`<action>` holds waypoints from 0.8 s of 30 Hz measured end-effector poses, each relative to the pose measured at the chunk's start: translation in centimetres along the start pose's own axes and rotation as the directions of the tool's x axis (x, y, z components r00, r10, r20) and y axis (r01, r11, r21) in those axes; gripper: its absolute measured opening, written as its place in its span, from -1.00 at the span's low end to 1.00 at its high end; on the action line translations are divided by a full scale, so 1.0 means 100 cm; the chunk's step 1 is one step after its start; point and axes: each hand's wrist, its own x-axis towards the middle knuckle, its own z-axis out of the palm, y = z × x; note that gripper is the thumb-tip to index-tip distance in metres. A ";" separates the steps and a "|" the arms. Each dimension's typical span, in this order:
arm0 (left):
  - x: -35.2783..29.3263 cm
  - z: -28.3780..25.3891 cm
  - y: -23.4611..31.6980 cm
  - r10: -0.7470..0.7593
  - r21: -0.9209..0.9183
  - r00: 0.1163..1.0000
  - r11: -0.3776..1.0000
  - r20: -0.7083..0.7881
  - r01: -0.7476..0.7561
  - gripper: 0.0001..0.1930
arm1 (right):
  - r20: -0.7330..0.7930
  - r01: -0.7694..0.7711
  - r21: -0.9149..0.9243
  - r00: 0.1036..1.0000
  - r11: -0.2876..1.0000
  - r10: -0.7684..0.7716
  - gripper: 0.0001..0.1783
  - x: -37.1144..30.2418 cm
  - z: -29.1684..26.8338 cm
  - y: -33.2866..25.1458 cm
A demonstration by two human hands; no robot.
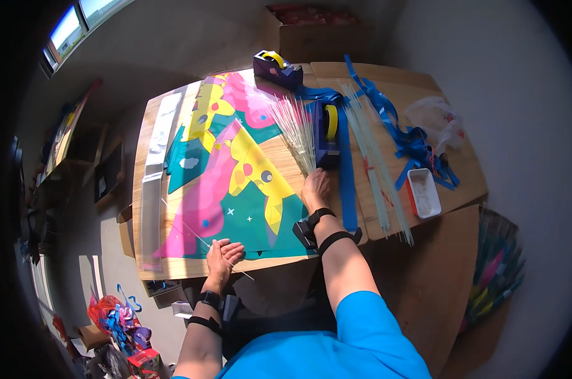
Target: Assembling a colorful kite by attaching a plastic rod and using tape.
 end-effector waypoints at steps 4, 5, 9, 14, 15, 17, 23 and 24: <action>-0.001 0.002 0.001 -0.002 0.006 1.000 1.000 -0.019 0.002 -0.42 | 0.128 0.104 -0.119 0.988 0.987 -0.089 -0.65 0.006 -0.002 0.007; -0.001 0.003 0.001 0.003 0.013 1.000 1.000 -0.018 -0.002 -0.42 | 0.170 0.075 -0.112 0.984 0.991 -0.055 -0.68 0.013 -0.002 0.003; -0.001 0.004 -0.001 0.021 0.007 1.000 1.000 0.002 -0.021 -0.42 | 0.147 0.140 -0.134 0.982 0.981 -0.120 -0.74 0.014 -0.001 0.004; 0.001 0.000 0.002 0.017 -0.011 1.000 1.000 0.003 -0.017 -0.43 | 0.140 0.324 -0.003 0.937 0.946 -0.321 -0.75 0.019 -0.021 0.009; 0.001 -0.001 0.001 0.013 -0.020 1.000 1.000 0.015 -0.013 -0.44 | 0.101 0.308 0.056 0.945 0.950 -0.313 -0.75 0.023 -0.021 0.010; 0.001 0.000 0.000 0.018 -0.005 1.000 1.000 0.009 -0.018 -0.44 | 0.040 0.338 0.154 0.937 0.928 -0.348 -0.68 0.027 -0.020 0.013; 0.000 -0.002 0.000 0.032 0.008 0.999 0.999 -0.009 -0.031 -0.44 | 0.178 0.347 0.070 0.918 0.935 -0.354 -0.52 0.001 -0.010 0.016; 0.001 0.000 0.000 0.030 0.007 1.000 1.000 0.000 -0.030 -0.44 | 0.155 0.340 0.111 0.922 0.934 -0.354 -0.63 0.001 -0.009 0.017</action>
